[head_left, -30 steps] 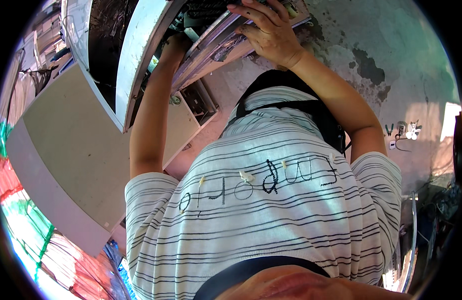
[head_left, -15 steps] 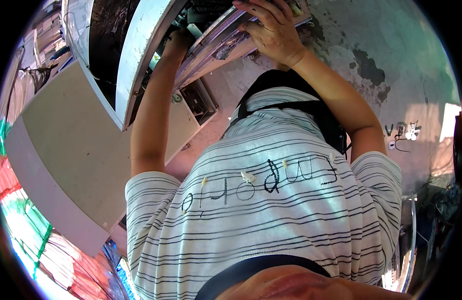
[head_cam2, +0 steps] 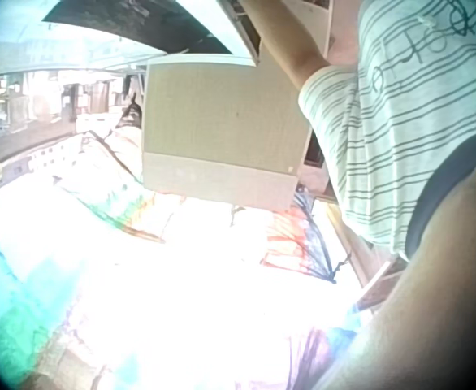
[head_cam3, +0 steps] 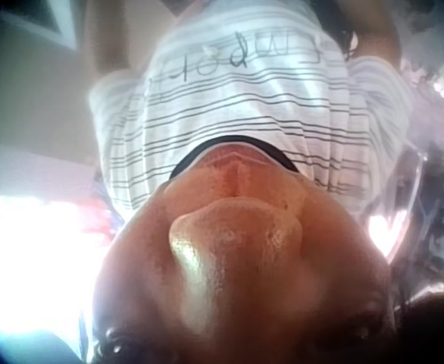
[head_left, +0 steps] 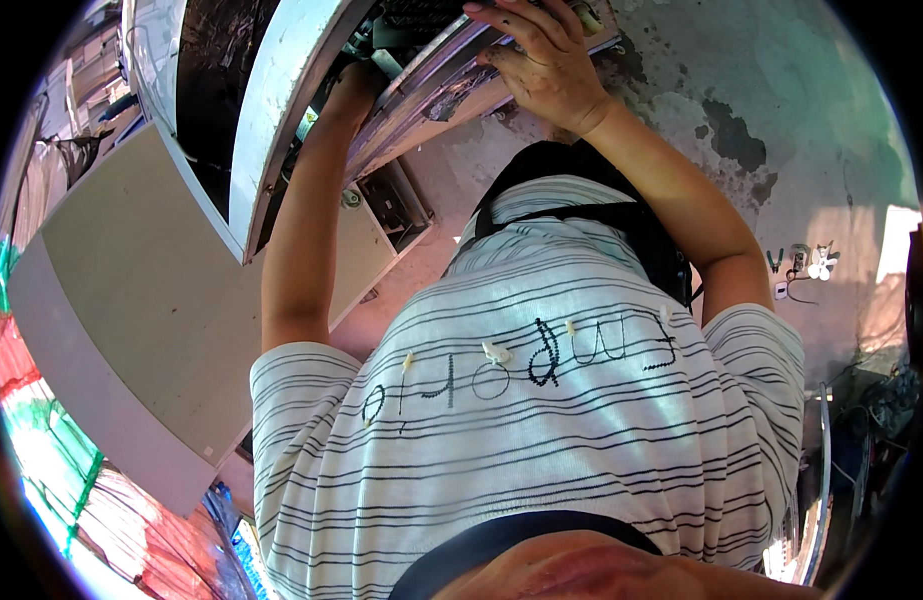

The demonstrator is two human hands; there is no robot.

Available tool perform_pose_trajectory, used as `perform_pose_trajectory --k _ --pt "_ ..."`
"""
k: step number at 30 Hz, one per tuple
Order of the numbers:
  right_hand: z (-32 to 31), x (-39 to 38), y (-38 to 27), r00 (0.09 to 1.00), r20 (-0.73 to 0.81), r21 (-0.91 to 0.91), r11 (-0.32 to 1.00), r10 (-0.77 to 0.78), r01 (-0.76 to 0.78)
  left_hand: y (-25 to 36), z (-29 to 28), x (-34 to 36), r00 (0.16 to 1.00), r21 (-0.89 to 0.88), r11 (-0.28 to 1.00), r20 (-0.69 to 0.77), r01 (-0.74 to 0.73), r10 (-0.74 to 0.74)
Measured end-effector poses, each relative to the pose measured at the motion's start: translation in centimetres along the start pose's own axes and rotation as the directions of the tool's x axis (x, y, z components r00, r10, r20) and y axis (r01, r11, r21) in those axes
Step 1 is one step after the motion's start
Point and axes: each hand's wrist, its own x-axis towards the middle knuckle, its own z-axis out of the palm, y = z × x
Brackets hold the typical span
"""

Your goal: The person repairs a white refrigerator by removing a bottom panel and adjusting internal components using pliers and by hand.

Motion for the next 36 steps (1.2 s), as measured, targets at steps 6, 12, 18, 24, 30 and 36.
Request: perform_pose_trajectory --k 6,12,18,24,30,36 --pt "-0.2 0.1 0.0 1.0 -0.003 0.023 1.0 -0.004 0.004 1.2 0.8 -1.0 0.996 -0.435 0.896 0.069 0.088 -0.065" --pt "-0.2 0.1 0.0 1.0 0.006 0.012 1.0 -0.009 0.009 3.3 0.3 -2.6 0.991 -0.481 0.867 0.038 0.129 -0.127" --pt "-0.2 0.0 0.1 0.999 0.043 -0.012 1.0 -0.011 0.012 2.7 0.3 -2.7 0.982 -0.107 0.984 -0.142 -0.141 0.125" --pt "0.2 0.0 -0.1 0.999 0.03 -0.038 0.999 0.014 -0.013 5.8 0.3 -4.8 0.988 -0.419 0.908 -0.135 0.009 -0.072" --pt "0.4 0.1 0.0 1.0 0.01 -0.054 0.999 0.007 -0.007 9.1 -0.2 -6.2 0.974 -0.457 0.884 -0.136 0.1 -0.181" --pt "0.6 -0.1 -0.3 1.0 -0.006 -0.041 0.999 0.014 -0.014 5.1 0.4 -4.0 0.983 -0.02 0.998 -0.172 0.053 -0.056"
